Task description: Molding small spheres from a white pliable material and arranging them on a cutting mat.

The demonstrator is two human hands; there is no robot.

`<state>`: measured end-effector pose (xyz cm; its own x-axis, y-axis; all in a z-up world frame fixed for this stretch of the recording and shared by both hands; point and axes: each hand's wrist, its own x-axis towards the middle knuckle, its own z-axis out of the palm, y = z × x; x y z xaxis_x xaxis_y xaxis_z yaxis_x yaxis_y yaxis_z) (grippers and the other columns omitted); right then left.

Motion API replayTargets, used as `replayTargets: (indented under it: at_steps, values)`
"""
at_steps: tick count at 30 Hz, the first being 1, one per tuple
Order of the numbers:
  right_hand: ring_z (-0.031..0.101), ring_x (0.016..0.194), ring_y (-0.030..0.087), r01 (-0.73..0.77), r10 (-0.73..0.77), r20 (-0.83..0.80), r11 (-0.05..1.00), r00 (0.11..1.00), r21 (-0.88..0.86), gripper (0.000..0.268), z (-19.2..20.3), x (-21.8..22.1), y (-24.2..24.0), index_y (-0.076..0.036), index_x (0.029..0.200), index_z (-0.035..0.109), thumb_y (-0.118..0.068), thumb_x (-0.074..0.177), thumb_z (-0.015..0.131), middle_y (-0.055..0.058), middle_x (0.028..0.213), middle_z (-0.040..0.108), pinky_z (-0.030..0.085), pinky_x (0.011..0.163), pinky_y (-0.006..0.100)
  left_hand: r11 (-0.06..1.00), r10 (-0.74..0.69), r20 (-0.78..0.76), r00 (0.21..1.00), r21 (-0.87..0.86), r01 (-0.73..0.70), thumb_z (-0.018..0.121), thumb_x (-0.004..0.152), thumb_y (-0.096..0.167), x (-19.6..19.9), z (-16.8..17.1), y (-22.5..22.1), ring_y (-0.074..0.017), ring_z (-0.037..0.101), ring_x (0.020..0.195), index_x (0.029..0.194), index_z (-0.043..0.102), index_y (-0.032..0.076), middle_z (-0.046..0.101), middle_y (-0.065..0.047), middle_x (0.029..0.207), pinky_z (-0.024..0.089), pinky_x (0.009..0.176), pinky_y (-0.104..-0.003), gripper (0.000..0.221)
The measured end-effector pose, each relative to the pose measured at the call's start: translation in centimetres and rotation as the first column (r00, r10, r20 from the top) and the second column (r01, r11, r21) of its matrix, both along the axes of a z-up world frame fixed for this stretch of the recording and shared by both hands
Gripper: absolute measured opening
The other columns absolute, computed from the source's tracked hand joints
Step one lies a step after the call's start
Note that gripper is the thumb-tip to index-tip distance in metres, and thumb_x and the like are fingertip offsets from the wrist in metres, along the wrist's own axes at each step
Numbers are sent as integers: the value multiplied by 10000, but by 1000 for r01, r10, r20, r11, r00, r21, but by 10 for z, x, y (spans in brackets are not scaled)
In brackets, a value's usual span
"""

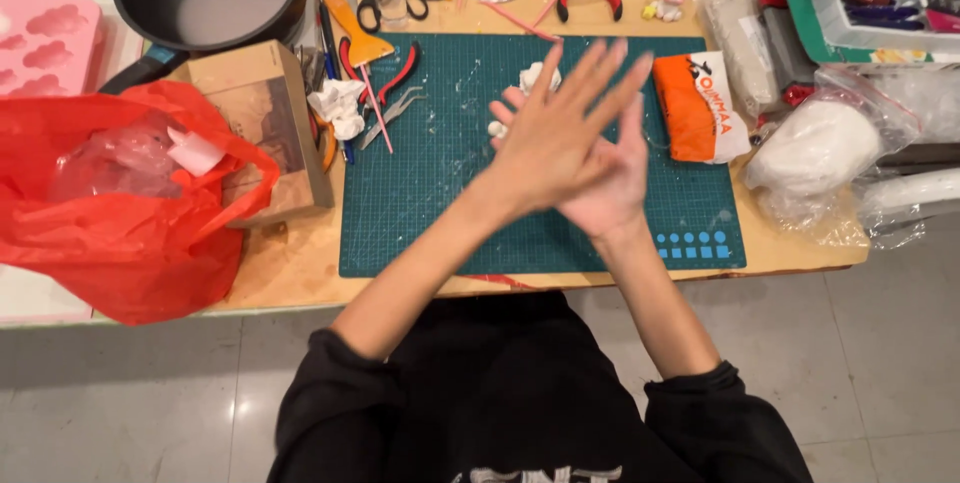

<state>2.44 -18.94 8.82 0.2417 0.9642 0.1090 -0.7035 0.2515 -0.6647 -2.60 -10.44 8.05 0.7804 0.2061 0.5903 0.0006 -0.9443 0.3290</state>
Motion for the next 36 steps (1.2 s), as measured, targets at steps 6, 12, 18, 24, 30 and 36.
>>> replayTargets:
  at_steps: [6, 12, 18, 24, 30, 36]
  values:
    - [121, 1633, 389, -167, 270, -487, 955, 831, 246, 1067, -70, -5, 20, -33, 1652, 158, -814, 944, 323, 223, 1744, 128, 128, 1291, 659, 947, -240, -254, 937, 150, 283, 448, 865, 792, 0, 17, -38, -340, 211, 1566, 1593, 269, 198, 276, -131, 1674, 90, 1274, -608, 957]
    - [108, 1644, 456, 29, -13, -119, 991, 993, 131, 981, -27, 12, -3, -94, 1675, 168, -755, 970, 334, 227, 1767, 105, 124, 1311, 652, 983, -60, -131, 990, 164, 81, 422, 965, 729, -1, -1, 3, -308, 202, 1654, 1691, 215, 198, 247, -119, 1760, 92, 1346, -590, 923]
    - [105, 1623, 402, -156, 246, -592, 967, 768, 199, 1026, -54, -11, 13, -28, 1648, 149, -794, 979, 281, 256, 1738, 108, 120, 1290, 634, 936, -161, -320, 934, 251, 247, 309, 855, 869, 2, 26, -34, -319, 175, 1594, 1630, 216, 204, 214, -138, 1701, 72, 1279, -602, 1025]
    - [112, 1602, 497, -76, 294, -350, 850, 889, 522, 877, -47, 25, 0, -106, 1659, 172, -678, 999, 253, 218, 1723, 132, 134, 1301, 697, 937, 37, -189, 981, 349, 32, 221, 972, 797, 10, -7, -5, -312, 175, 1650, 1695, 216, 223, 214, -132, 1759, 94, 1323, -604, 923]
    - [118, 1649, 392, -137, 188, -231, 966, 954, 221, 1055, -47, 1, 11, -25, 1684, 95, -741, 977, 412, 244, 1758, 115, 145, 1334, 609, 928, -123, -289, 949, 306, 213, 247, 898, 852, 14, 31, -30, -311, 189, 1590, 1631, 217, 219, 239, -126, 1704, 89, 1281, -591, 969]
    - [195, 1648, 315, 146, -161, -493, 987, 855, -69, 426, -42, 32, -6, -263, 1358, 255, -550, 1068, 378, 80, 1736, 194, 178, 1340, 573, 987, 67, -177, 982, 158, -39, 411, 1003, 671, 17, -4, 36, -306, 205, 1617, 1657, 227, 174, 283, -134, 1714, 70, 1310, -587, 841]
